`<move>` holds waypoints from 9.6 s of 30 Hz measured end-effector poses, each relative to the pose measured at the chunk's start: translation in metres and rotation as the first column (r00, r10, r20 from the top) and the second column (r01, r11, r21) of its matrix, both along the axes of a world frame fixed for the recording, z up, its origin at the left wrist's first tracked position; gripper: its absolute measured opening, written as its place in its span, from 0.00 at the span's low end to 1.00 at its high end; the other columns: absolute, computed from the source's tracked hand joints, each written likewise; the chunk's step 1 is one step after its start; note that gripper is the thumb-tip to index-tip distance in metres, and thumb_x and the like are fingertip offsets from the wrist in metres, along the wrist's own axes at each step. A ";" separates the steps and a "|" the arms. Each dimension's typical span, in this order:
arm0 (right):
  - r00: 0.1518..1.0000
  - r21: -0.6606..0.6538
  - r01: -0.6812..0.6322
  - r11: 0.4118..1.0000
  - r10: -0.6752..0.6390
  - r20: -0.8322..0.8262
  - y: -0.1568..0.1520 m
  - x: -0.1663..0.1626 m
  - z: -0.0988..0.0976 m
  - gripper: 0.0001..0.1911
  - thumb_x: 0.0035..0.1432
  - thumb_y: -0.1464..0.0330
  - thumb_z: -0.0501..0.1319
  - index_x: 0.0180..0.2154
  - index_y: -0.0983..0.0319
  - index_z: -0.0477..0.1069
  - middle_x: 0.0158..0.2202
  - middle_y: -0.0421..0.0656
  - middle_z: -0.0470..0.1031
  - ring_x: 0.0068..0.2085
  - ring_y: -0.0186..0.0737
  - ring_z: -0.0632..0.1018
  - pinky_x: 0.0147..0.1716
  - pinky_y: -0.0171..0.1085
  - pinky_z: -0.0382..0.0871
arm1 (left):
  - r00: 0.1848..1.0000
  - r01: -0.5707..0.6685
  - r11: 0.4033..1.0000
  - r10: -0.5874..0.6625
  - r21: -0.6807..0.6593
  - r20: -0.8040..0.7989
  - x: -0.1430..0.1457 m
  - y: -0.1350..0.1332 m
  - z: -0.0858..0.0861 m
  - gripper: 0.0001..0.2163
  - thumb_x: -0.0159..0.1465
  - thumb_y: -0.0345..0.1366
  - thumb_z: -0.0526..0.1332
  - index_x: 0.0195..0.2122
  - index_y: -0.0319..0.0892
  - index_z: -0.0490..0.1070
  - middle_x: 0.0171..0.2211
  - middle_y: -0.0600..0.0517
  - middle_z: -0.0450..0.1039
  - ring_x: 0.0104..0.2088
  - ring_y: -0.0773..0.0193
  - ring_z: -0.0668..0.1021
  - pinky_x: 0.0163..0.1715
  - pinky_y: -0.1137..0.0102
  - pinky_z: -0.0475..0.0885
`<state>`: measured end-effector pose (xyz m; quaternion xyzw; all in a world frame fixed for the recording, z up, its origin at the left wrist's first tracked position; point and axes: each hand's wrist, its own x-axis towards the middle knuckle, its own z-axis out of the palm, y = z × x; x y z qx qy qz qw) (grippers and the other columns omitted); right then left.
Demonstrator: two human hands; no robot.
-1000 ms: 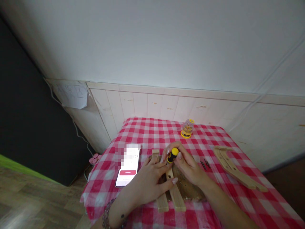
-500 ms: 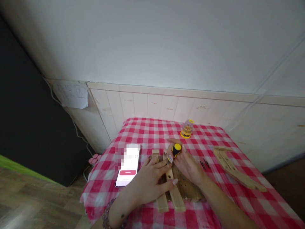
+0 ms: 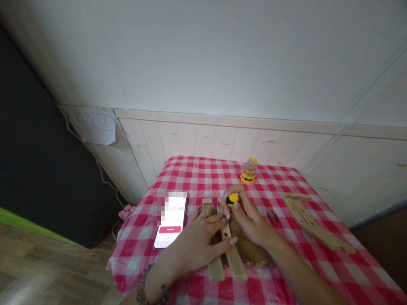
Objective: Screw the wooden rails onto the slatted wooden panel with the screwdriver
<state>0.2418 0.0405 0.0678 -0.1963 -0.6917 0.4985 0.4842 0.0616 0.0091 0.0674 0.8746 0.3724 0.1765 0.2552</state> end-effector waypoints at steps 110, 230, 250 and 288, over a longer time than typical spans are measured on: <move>0.997 -0.037 0.025 0.999 -0.028 -0.078 0.003 -0.004 -0.009 0.13 0.72 0.50 0.56 0.46 0.52 0.64 0.31 0.37 0.66 0.32 0.40 0.68 0.37 0.40 0.66 | 1.000 0.002 1.000 -0.001 0.020 -0.028 0.000 0.001 -0.004 0.19 0.76 0.45 0.57 0.66 0.52 0.69 0.61 0.50 0.74 0.63 0.49 0.70 0.66 0.51 0.60; 0.783 0.382 -0.012 0.924 -0.229 0.579 0.035 0.024 0.048 0.06 0.68 0.61 0.61 0.42 0.56 0.70 0.34 0.40 0.76 0.32 0.40 0.75 0.32 0.36 0.69 | 1.000 -0.011 1.000 0.011 -0.005 0.015 -0.003 0.008 -0.008 0.22 0.69 0.40 0.64 0.64 0.52 0.72 0.64 0.50 0.73 0.63 0.46 0.70 0.64 0.50 0.64; 0.883 0.216 0.426 0.878 -0.456 0.109 0.008 0.015 -0.018 0.10 0.72 0.61 0.58 0.53 0.52 0.69 0.41 0.45 0.82 0.42 0.45 0.84 0.41 0.42 0.79 | 0.960 -0.158 0.984 0.173 -0.085 0.220 -0.001 -0.007 -0.018 0.16 0.73 0.36 0.60 0.59 0.58 0.77 0.64 0.55 0.73 0.66 0.49 0.68 0.64 0.51 0.67; 0.860 0.576 0.283 0.767 -0.468 0.201 0.005 0.022 0.001 0.05 0.70 0.65 0.62 0.47 0.54 0.70 0.38 0.42 0.86 0.37 0.43 0.87 0.37 0.40 0.83 | 0.937 -0.107 0.988 0.138 -0.112 0.320 -0.005 -0.003 -0.032 0.16 0.78 0.43 0.53 0.56 0.54 0.80 0.68 0.55 0.68 0.63 0.47 0.68 0.63 0.52 0.65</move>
